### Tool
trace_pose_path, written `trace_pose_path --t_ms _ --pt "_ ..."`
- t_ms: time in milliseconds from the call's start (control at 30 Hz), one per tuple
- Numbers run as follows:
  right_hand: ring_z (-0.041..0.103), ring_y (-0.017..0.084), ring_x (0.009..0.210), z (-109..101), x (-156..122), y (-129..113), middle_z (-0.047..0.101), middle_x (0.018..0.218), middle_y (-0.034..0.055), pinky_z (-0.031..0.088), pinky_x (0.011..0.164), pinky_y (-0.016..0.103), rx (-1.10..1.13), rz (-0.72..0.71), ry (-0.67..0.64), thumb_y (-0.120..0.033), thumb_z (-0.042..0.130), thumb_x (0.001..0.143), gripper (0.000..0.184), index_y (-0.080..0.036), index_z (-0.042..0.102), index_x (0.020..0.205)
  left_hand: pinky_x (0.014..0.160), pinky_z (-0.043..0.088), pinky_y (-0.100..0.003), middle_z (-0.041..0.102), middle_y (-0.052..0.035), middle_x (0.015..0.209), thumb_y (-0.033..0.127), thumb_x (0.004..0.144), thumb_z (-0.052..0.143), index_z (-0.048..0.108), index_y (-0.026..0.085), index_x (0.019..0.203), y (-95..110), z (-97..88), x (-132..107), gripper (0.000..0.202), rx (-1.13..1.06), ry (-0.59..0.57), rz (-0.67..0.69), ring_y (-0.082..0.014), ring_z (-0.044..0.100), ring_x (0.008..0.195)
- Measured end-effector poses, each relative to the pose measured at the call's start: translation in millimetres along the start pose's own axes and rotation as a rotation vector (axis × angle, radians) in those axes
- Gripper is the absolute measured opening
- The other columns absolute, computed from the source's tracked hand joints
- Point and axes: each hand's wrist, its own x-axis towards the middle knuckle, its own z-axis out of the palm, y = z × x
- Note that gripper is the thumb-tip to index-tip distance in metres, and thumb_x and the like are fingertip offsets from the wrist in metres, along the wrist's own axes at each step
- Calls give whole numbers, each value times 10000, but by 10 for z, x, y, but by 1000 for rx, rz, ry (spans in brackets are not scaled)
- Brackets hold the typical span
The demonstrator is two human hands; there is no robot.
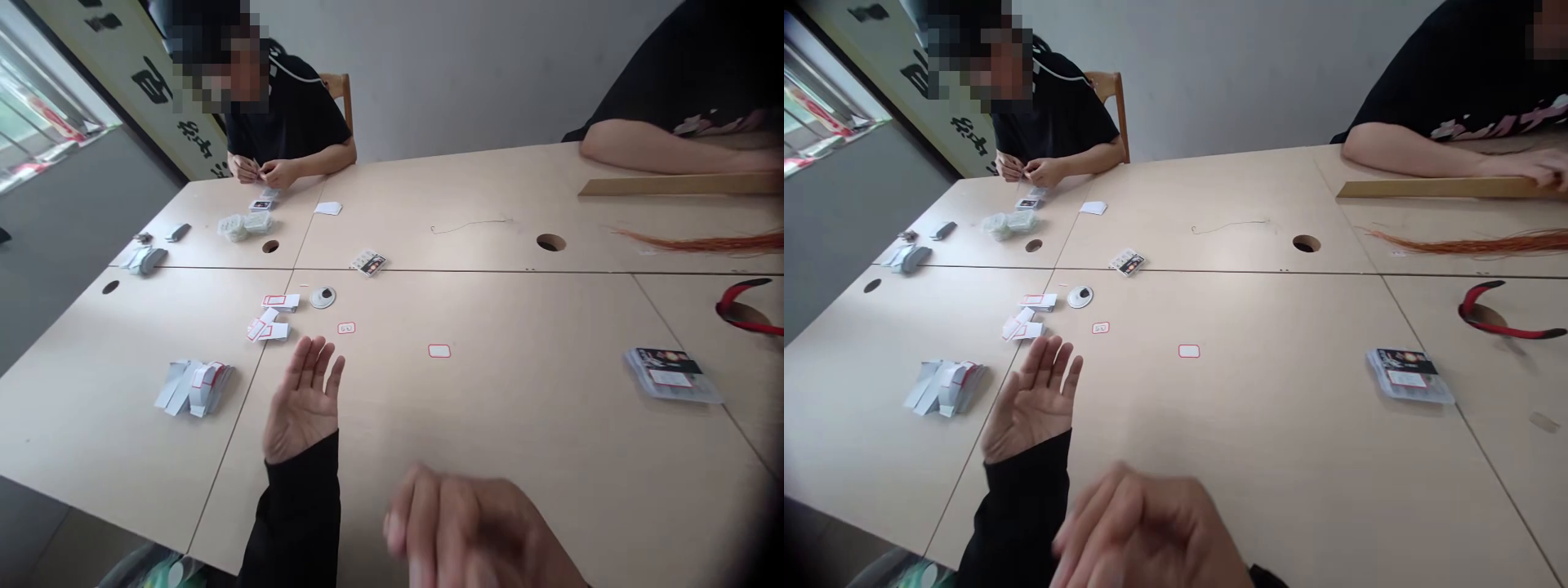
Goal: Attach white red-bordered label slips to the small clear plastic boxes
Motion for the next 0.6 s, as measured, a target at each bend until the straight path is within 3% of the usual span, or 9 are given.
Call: trace_pose_path --t_ms 33,100,200,300,367,500,600 --pt "630 182 733 -85 28 133 618 613 -3 537 704 342 -46 -4 71 -457 585 840 306 -255 583 610 939 502 -445 689 -26 1068 431 798 579 674 292 1008 -48 -113 83 269 36 53 41 -222 616 1062" --pt "611 186 736 -253 79 391 634 696 32 509 715 335 -231 6 266 -443 540 873 307 -229 606 663 767 554 -374 674 10 718 386 722 692 664 240 838 -93 -343 289 188 104 175 128 -160 655 738" --pt "563 157 615 -479 117 720 558 605 5 476 648 293 -496 11 436 -452 517 879 317 -216 586 678 652 538 -310 614 21 597 418 722 675 627 174 805 -19 -635 630 263 360 290 239 -122 598 565" --pt "493 130 526 -638 110 958 455 564 -46 459 590 264 -652 -36 542 -443 521 870 260 -224 606 981 671 542 -333 645 -28 695 437 818 517 627 148 893 131 -821 920 318 939 360 360 -150 613 619" --pt "516 139 580 -696 100 1061 500 630 -27 471 621 270 -702 -86 572 -438 508 873 319 -217 576 1092 753 532 -387 659 -79 837 374 809 503 648 149 923 214 -902 1065 292 1201 352 396 -198 624 744" --pt "562 152 687 -729 105 1152 583 775 21 490 645 270 -723 -133 580 -407 485 891 295 -220 580 1099 983 396 -488 617 -127 970 270 737 542 669 147 942 286 -988 1259 270 1411 298 430 -281 573 946" --pt "564 152 683 -727 119 1164 592 800 33 499 620 266 -737 -173 593 -396 507 884 289 -225 612 1093 946 431 -459 604 -122 970 281 761 523 649 146 1016 224 -896 1390 315 1469 224 438 -268 570 914"
